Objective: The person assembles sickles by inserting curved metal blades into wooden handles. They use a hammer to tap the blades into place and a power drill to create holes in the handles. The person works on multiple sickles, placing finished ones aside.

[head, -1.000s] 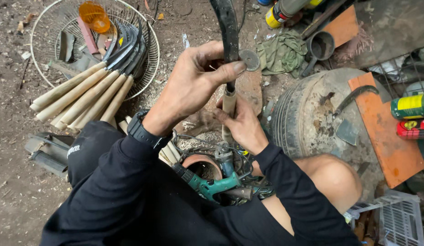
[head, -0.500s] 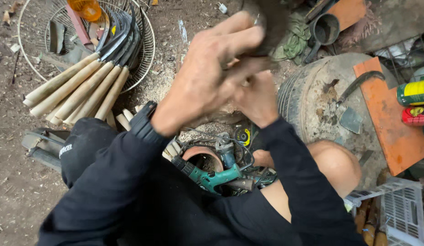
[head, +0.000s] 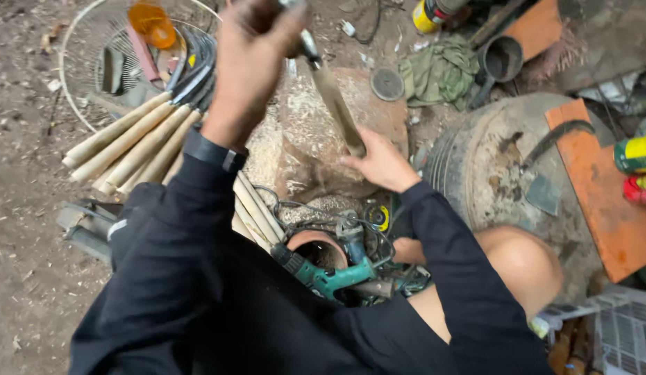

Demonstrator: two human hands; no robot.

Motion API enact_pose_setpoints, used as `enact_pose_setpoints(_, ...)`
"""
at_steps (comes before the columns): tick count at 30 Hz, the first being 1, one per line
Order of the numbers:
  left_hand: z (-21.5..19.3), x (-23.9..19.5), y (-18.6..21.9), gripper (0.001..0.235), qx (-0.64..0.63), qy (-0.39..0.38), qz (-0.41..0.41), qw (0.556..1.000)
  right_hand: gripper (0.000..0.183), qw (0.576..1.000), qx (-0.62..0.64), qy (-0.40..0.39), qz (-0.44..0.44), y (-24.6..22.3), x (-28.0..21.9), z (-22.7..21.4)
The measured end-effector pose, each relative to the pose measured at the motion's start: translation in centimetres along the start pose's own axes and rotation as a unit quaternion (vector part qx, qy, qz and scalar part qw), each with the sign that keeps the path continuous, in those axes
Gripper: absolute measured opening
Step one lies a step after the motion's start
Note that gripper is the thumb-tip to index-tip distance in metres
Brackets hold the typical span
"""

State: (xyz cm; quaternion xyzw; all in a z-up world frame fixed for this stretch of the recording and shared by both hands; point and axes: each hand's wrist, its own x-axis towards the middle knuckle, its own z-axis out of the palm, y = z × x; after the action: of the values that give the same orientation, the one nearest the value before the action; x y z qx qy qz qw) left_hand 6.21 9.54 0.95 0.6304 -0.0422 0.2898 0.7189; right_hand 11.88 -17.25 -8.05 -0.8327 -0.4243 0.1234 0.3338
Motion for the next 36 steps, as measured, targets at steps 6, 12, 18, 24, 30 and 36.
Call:
enact_pose_setpoints(6,-4.5,0.8,0.7,0.008,-0.090,0.098,-0.110,0.985,0.031,0.934,0.271,-0.149,0.177,-8.1,-2.2,-3.1)
enact_pose_setpoints(12,-4.7,1.0,0.9,0.005,-0.174,0.103,-0.135,0.970,0.023,0.925,0.316,-0.113,0.180,-11.2,-3.2,-4.3)
enact_pose_setpoints(18,-2.9,0.4,2.2,0.034,-0.227,0.072,-0.169,0.956,0.031,0.846,0.494,-0.102,0.176,-11.8,-4.1,-3.7)
enact_pose_setpoints(24,-0.1,-0.6,2.0,0.053,-0.255,0.044,-0.272,0.927,0.056,0.735,0.644,-0.070,0.201,-14.3,-4.7,-3.1)
enact_pose_setpoints(30,0.5,-0.6,0.2,0.050,-0.285,0.035,-0.289,0.913,0.057,0.729,0.655,-0.100,0.173,-16.3,-5.2,-4.5)
enact_pose_setpoints(36,0.4,-0.7,-0.1,0.039,-0.292,0.035,-0.285,0.912,0.058,0.684,0.704,-0.127,0.144,-16.0,-5.3,-4.2)
